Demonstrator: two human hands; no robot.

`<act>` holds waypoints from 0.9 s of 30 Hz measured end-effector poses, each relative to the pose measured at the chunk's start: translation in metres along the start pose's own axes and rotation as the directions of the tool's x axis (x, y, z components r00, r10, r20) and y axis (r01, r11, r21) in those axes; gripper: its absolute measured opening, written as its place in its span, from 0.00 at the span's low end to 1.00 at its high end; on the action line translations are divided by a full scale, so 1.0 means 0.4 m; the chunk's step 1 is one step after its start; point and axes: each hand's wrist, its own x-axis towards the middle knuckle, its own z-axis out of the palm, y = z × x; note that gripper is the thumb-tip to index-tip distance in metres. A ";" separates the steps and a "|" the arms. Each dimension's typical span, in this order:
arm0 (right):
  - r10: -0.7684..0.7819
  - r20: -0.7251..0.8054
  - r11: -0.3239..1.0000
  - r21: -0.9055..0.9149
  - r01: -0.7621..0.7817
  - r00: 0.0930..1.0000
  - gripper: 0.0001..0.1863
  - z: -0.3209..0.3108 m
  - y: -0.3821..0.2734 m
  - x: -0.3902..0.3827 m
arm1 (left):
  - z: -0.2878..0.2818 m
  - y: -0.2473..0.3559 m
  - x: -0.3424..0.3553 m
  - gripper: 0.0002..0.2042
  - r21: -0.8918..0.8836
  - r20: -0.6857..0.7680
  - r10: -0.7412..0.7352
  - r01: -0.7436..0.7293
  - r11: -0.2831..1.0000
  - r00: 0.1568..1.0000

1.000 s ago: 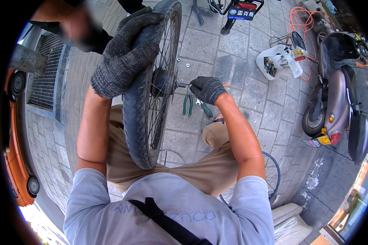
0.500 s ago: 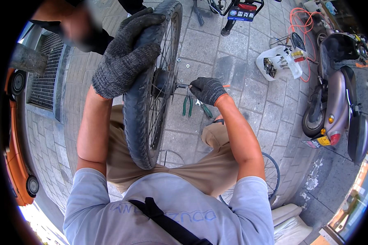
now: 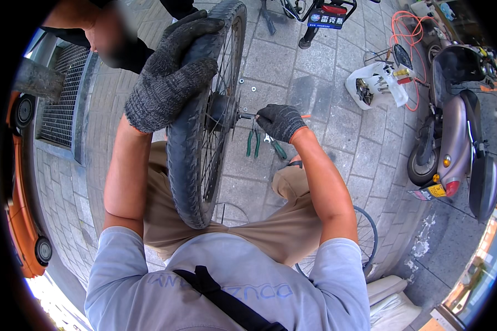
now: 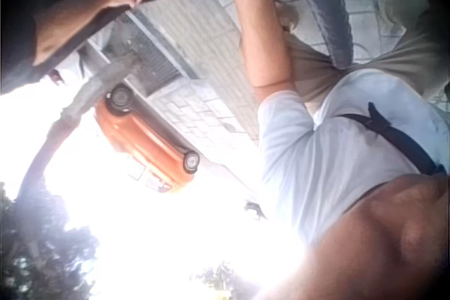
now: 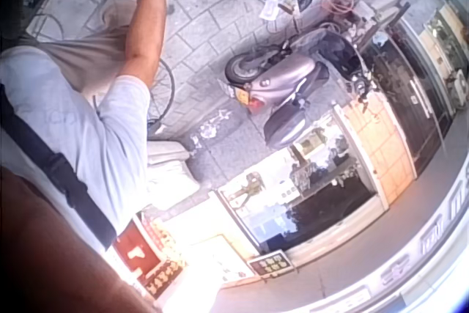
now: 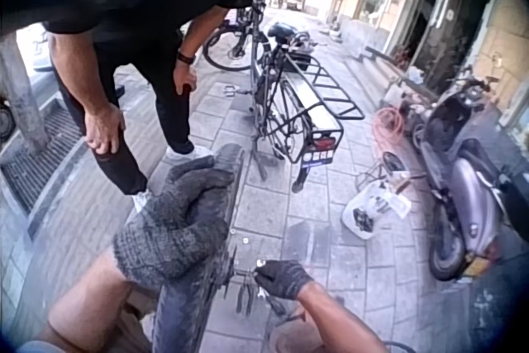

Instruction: The person sits on the sidewalk and repairs a bicycle wheel. They use a wrench to loosen the axle nuts, remove the tire and inner tube, and then use a spoke wrench to adjust the wheel spokes.

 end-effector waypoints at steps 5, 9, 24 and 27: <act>-0.014 -0.029 1.000 0.025 0.014 0.999 0.19 0.008 0.005 -0.001 | -0.001 0.006 0.000 0.30 0.012 -0.007 -0.018 0.018 1.000 1.000; -0.011 -0.021 1.000 0.018 0.011 1.000 0.19 0.004 0.001 0.001 | -0.002 0.004 -0.001 0.30 -0.002 -0.007 -0.011 0.011 1.000 1.000; 0.018 0.014 1.000 -0.003 -0.018 1.000 0.18 -0.013 -0.017 0.010 | -0.006 0.032 0.002 0.28 -0.080 -0.014 -0.154 0.152 0.985 0.988; 0.043 0.014 0.999 0.006 -0.043 0.999 0.18 -0.013 -0.026 0.003 | -0.021 -0.003 0.003 0.25 0.008 0.024 -0.077 0.077 0.997 0.997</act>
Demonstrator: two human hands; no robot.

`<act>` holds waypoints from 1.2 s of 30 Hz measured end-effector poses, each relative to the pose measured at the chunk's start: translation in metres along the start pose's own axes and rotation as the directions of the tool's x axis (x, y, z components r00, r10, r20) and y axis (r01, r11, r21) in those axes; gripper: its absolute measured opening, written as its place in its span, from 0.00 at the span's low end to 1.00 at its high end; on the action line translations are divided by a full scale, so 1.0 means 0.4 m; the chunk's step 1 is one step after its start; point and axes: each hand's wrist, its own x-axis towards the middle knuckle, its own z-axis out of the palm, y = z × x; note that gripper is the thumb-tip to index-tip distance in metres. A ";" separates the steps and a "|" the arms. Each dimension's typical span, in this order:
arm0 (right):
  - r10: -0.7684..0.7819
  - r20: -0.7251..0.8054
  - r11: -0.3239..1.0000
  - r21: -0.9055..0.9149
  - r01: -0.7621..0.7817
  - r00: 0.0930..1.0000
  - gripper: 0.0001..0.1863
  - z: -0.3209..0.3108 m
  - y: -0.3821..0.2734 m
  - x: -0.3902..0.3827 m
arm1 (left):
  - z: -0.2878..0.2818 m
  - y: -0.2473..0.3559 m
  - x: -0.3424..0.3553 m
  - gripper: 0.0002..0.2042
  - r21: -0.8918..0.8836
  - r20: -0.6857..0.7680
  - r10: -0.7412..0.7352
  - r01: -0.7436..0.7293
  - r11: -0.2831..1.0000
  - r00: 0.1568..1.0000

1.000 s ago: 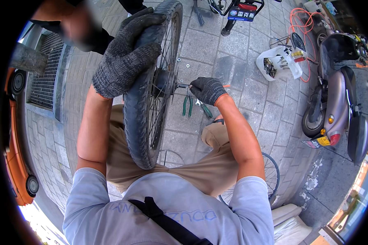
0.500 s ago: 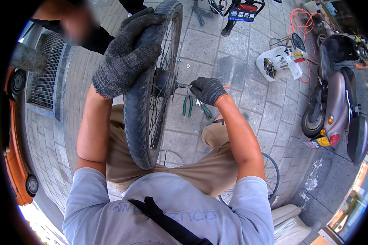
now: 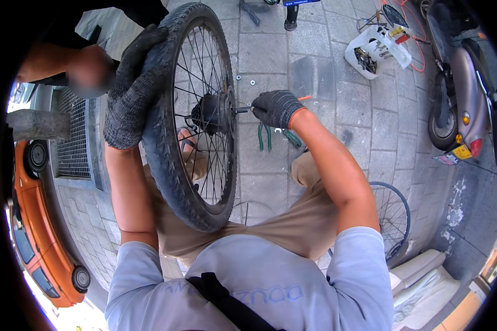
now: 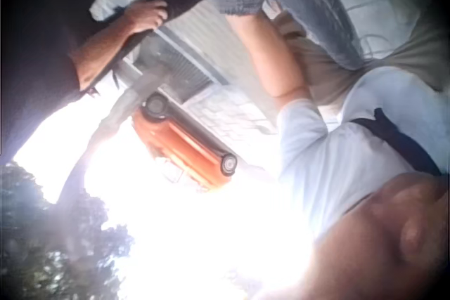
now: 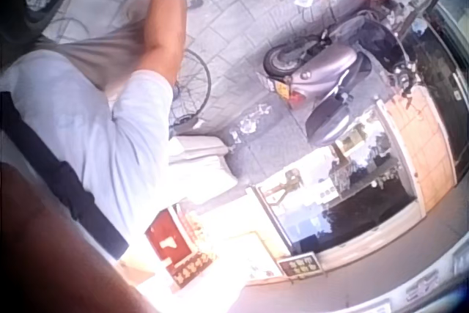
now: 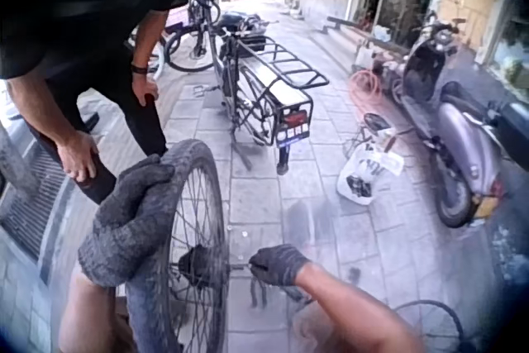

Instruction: The person sits on the sidewalk and repairs a bicycle wheel. They use a wrench to loosen the axle nuts, remove the tire and inner tube, and then use a spoke wrench to adjust the wheel spokes.

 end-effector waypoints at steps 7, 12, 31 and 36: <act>0.000 -0.050 1.000 0.030 0.001 0.999 0.17 0.012 0.016 -0.007 | 0.005 -0.002 0.001 0.26 -0.232 0.034 -0.160 0.163 0.959 0.987; 0.002 -0.061 0.998 0.058 0.001 0.998 0.18 -0.014 0.025 -0.015 | 0.011 0.017 -0.006 0.24 -0.224 0.008 -0.225 0.221 0.949 0.974; 0.327 0.098 -0.490 0.868 0.080 0.940 0.12 -0.211 -0.047 -0.072 | 0.012 0.003 0.001 0.25 0.189 -0.010 0.197 -0.192 0.963 0.980; 0.361 0.168 -0.576 0.814 0.078 0.918 0.10 -0.191 -0.077 -0.106 | 0.014 -0.003 -0.009 0.25 -0.040 -0.074 0.010 -0.013 0.999 0.997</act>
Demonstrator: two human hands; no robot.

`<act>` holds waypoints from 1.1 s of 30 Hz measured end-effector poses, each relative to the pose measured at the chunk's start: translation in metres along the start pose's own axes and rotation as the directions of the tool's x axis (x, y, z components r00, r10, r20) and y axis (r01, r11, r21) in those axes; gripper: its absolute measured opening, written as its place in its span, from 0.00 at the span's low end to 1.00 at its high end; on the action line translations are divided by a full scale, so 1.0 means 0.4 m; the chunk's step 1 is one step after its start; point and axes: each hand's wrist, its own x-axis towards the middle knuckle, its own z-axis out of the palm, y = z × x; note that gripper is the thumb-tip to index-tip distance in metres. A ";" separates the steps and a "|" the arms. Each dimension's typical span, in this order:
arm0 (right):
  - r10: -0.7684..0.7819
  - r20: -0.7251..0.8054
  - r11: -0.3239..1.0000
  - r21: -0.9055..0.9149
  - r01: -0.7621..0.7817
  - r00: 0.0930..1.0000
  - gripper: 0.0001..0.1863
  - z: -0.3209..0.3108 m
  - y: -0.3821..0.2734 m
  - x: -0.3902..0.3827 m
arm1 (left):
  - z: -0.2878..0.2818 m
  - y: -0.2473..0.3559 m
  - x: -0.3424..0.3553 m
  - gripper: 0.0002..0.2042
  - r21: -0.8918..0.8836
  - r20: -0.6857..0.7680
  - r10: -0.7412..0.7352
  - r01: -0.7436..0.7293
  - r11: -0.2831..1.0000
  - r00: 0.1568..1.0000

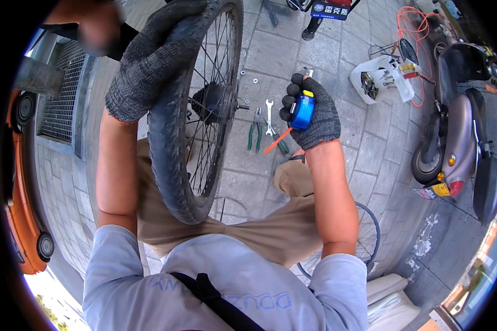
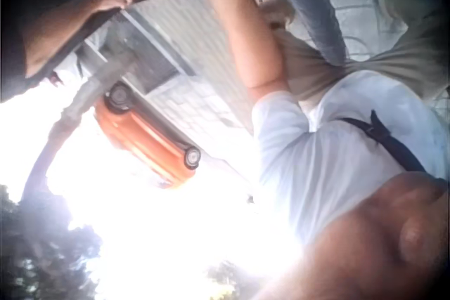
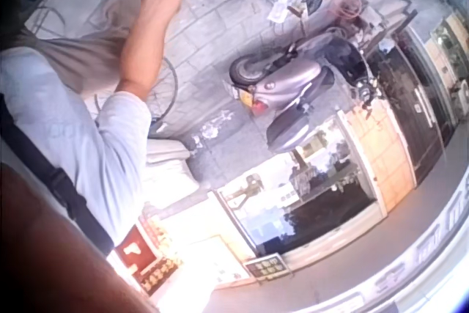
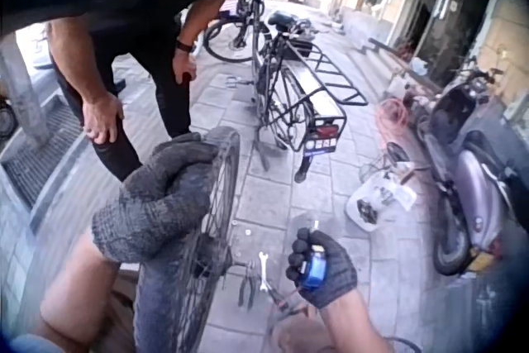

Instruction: The person sits on the sidewalk and repairs a bicycle wheel. They use a wrench to loosen the axle nuts, remove the tire and inner tube, and then use a spoke wrench to adjust the wheel spokes.

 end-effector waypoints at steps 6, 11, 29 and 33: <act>-0.097 0.061 0.995 -0.033 0.099 0.993 0.10 0.074 -0.003 -0.067 | -0.030 0.001 -0.004 0.27 -0.154 0.048 -0.174 0.179 0.972 0.984; -0.126 -0.010 0.991 -0.043 0.125 0.992 0.15 0.038 -0.009 -0.070 | 0.006 0.036 -0.011 0.28 -0.338 0.038 -0.311 0.305 0.891 0.950; -0.114 0.004 0.993 -0.029 0.114 0.993 0.14 0.018 -0.021 -0.068 | 0.036 0.047 0.021 0.23 -0.471 0.050 -0.314 0.300 0.830 0.948; -0.125 -0.014 0.990 -0.063 0.124 0.992 0.13 0.026 -0.021 -0.065 | 0.041 -0.014 0.023 0.28 -0.175 0.018 -0.052 0.054 0.983 0.998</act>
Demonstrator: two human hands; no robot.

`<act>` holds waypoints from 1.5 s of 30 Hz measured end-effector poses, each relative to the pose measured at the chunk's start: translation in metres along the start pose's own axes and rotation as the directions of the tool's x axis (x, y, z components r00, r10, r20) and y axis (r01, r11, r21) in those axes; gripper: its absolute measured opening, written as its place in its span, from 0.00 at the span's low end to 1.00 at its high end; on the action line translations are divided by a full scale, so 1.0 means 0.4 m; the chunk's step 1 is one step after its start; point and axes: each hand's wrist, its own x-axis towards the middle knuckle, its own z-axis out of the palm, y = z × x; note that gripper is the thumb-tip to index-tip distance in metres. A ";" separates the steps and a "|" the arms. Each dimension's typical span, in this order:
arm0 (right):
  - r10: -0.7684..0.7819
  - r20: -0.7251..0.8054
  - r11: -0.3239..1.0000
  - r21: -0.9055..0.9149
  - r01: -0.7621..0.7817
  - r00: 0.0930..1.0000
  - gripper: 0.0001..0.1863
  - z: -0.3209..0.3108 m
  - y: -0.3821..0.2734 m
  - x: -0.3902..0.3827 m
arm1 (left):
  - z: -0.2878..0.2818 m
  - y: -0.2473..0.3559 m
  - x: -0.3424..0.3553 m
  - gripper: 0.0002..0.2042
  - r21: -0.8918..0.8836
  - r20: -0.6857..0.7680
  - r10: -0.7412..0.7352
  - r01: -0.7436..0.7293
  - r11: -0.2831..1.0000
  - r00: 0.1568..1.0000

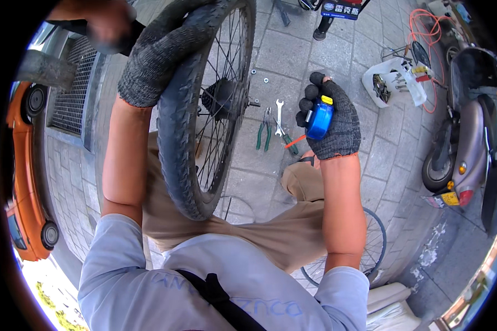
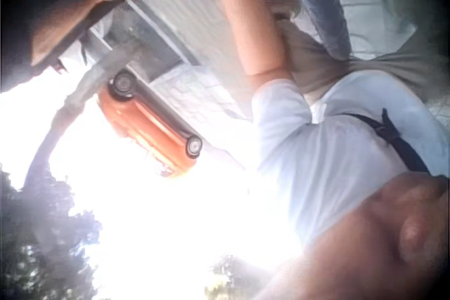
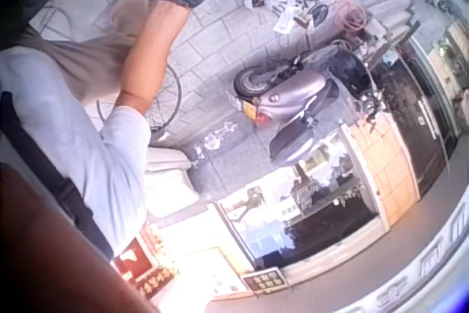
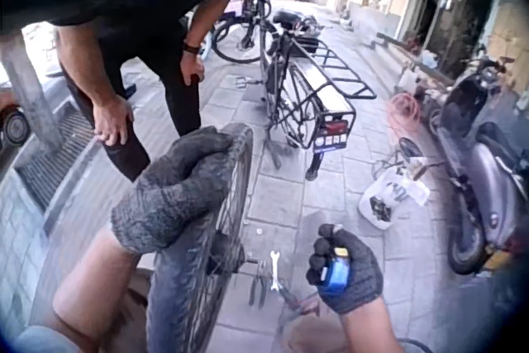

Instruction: The person sits on the sidewalk and repairs a bicycle wheel. They use a wrench to loosen the axle nuts, remove the tire and inner tube, and then use a spoke wrench to adjust the wheel spokes.

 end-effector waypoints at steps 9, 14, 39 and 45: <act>0.072 0.046 0.997 -0.018 -0.072 0.996 0.11 0.019 0.024 0.010 | 0.002 0.001 -0.005 0.27 0.149 -0.069 0.115 -0.104 0.983 0.991; 0.087 0.037 0.996 -0.026 -0.086 0.996 0.11 0.027 0.033 0.017 | -0.004 0.040 -0.008 0.26 0.220 -0.043 0.069 -0.058 0.974 0.997; -0.185 -0.035 0.939 -0.302 0.166 0.982 0.22 0.025 0.014 -0.015 | -0.040 0.020 0.018 0.31 -0.291 -0.085 -0.371 0.333 0.897 0.925; -0.052 -0.008 0.959 0.279 0.052 0.999 0.20 0.010 -0.037 -0.031 | -0.119 -0.087 0.013 0.27 -0.292 -0.051 -0.286 0.260 0.921 0.957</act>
